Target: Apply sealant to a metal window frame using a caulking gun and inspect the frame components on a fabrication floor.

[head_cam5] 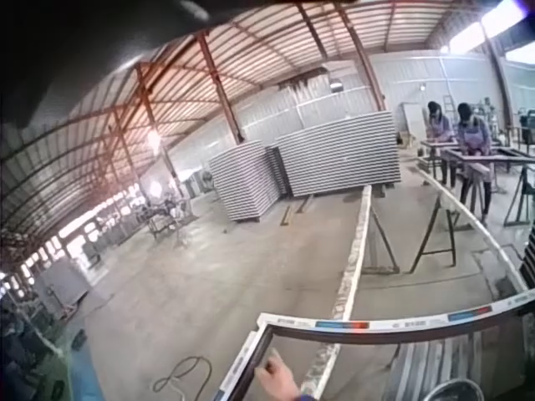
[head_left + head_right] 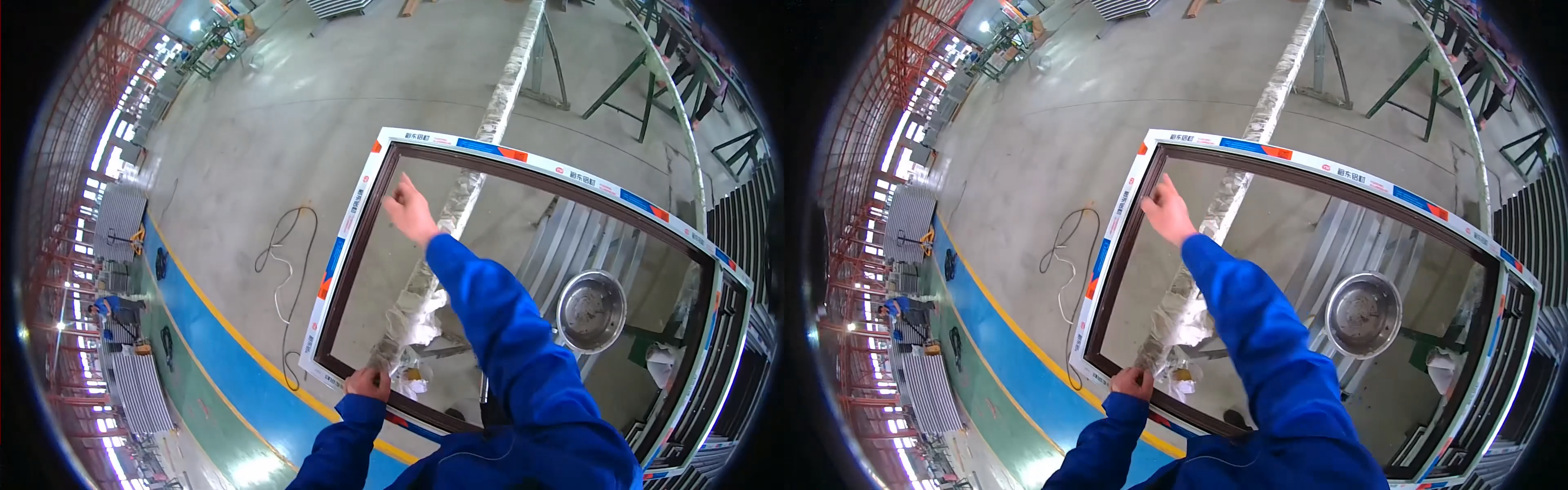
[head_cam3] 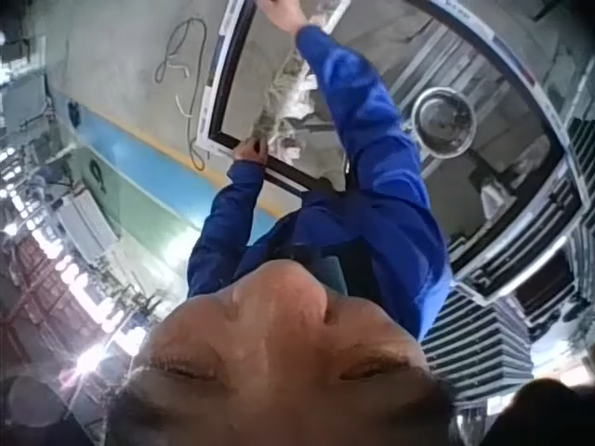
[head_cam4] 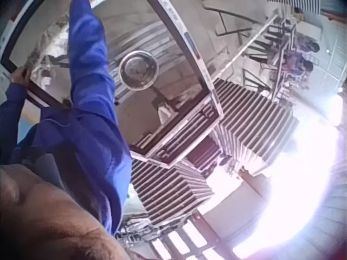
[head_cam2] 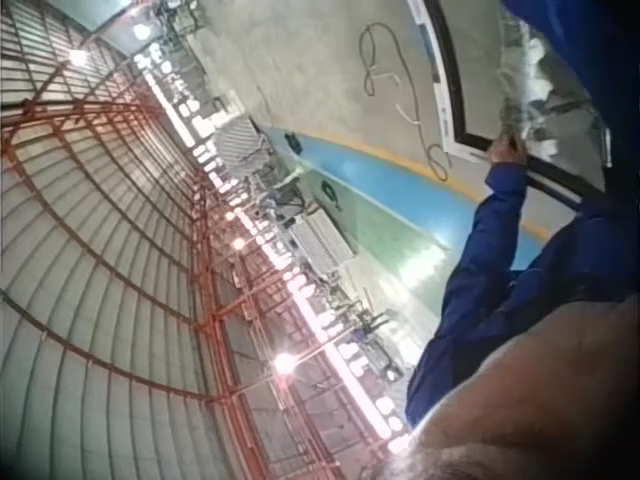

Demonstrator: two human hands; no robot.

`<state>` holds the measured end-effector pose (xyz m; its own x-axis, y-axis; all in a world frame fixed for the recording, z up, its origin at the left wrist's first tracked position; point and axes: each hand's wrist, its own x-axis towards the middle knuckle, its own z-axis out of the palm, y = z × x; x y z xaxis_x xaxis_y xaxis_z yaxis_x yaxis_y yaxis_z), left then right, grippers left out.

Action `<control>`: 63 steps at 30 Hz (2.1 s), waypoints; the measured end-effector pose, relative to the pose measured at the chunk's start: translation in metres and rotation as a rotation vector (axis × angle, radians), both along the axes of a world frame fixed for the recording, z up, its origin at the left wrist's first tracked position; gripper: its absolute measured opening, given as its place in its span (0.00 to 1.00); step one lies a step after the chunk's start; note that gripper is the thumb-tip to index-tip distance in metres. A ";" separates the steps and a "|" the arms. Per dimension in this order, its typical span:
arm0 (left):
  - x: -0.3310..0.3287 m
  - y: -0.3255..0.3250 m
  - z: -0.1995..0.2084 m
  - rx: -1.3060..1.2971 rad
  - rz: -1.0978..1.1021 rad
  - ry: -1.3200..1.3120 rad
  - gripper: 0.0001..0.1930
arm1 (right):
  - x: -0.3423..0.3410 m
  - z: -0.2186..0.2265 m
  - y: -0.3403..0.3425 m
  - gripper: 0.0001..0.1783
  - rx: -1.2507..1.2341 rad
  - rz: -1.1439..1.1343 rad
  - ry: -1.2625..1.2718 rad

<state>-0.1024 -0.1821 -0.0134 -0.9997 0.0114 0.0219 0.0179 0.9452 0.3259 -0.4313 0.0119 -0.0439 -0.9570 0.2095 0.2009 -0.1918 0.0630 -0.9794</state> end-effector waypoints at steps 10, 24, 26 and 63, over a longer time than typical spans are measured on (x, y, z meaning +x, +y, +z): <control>0.007 -0.004 0.000 0.001 -0.021 0.084 0.09 | -0.104 -0.005 -0.033 0.10 -0.264 -0.081 -0.267; -0.002 0.004 0.014 0.004 -0.017 -0.012 0.10 | -0.139 -0.003 -0.040 0.10 -0.350 -0.110 -0.287; -0.002 0.003 0.010 -0.003 -0.040 -0.012 0.09 | -0.140 0.001 -0.035 0.11 -0.272 -0.145 -0.254; -0.002 0.007 0.012 -0.017 -0.020 -0.079 0.08 | -0.099 0.015 -0.017 0.16 0.060 -0.041 -0.272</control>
